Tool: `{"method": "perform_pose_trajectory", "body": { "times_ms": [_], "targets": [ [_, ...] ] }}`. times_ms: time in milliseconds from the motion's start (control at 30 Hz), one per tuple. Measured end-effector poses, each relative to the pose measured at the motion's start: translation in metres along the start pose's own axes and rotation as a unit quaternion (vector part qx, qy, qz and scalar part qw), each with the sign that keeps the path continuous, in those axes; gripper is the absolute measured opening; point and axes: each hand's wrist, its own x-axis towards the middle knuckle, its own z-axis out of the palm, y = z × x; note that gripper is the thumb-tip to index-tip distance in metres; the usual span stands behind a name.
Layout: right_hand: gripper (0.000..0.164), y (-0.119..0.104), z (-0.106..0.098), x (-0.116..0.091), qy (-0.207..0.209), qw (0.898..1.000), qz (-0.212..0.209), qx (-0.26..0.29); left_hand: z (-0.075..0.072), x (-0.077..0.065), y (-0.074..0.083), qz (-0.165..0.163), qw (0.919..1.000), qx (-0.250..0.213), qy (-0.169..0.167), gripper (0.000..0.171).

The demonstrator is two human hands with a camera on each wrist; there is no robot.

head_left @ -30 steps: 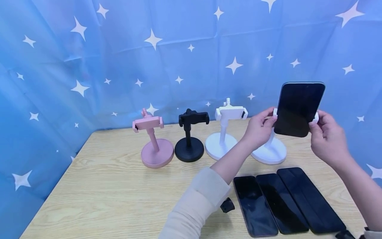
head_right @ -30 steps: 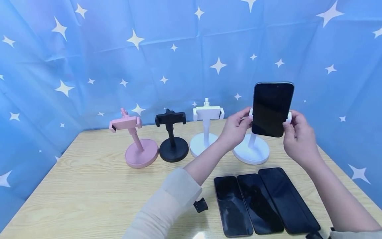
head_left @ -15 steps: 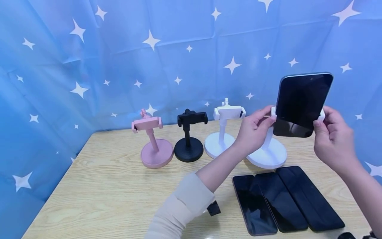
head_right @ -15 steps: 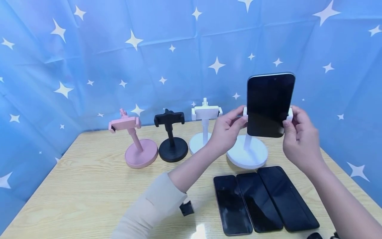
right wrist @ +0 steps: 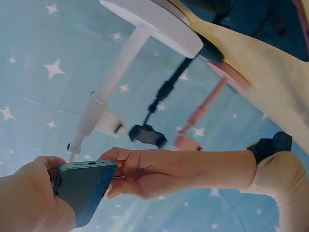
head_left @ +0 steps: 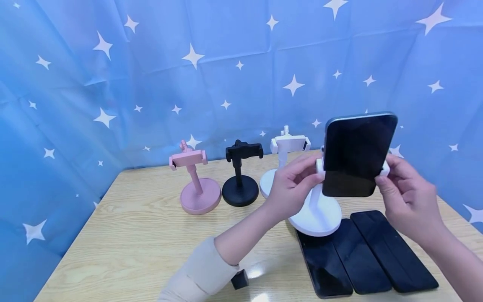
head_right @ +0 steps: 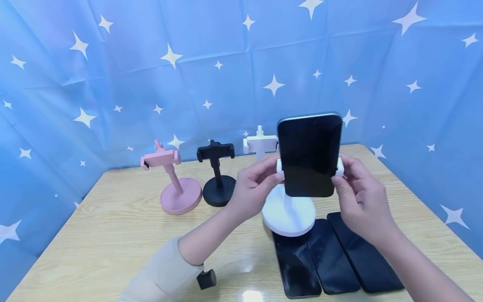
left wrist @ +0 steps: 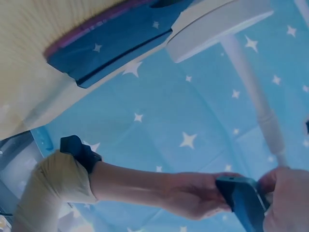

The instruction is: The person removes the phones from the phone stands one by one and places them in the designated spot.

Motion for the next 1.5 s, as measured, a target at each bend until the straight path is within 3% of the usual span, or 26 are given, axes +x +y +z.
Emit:
{"method": "perform_pose_trajectory", "body": {
  "times_ms": [167, 233, 433, 500, 700, 1000, 1233, 1500],
  "targets": [
    [0.027, -0.012, 0.013, -0.005, -0.031, 0.997, -0.019, 0.061, -0.015, -0.021, 0.008, 0.017, 0.9997, 0.017, 0.005, 0.029],
    [0.026, -0.016, 0.019, -0.006, -0.042, 0.991, -0.026, 0.122, -0.021, -0.029, 0.013, 0.017, 0.9994, 0.028, 0.01, 0.028],
    [0.028, -0.024, 0.036, -0.01, -0.087, 0.967, -0.04, 0.237, -0.039, -0.052, 0.026, 0.021, 0.9979, 0.058, 0.021, 0.026],
    [0.028, -0.027, 0.041, -0.011, -0.1, 0.965, -0.038, 0.241, -0.045, -0.058, 0.029, 0.022, 0.997, 0.07, 0.025, 0.027],
    [0.028, -0.031, 0.051, -0.019, -0.132, 0.979, -0.023, 0.155, -0.056, -0.072, 0.029, 0.025, 0.9962, 0.078, 0.029, 0.027],
    [0.028, -0.03, 0.057, -0.026, -0.154, 0.975, -0.02, 0.158, -0.061, -0.083, 0.027, 0.033, 0.9966, 0.072, 0.025, 0.027],
    [0.034, -0.03, 0.061, -0.03, -0.13, 0.972, -0.016, 0.196, -0.061, -0.085, 0.029, 0.049, 0.9963, 0.068, 0.021, 0.032],
    [0.037, -0.03, 0.059, -0.03, -0.13, 0.971, -0.019, 0.199, -0.069, -0.081, 0.027, 0.075, 0.9948, 0.066, -0.019, 0.026]
  ]
}}
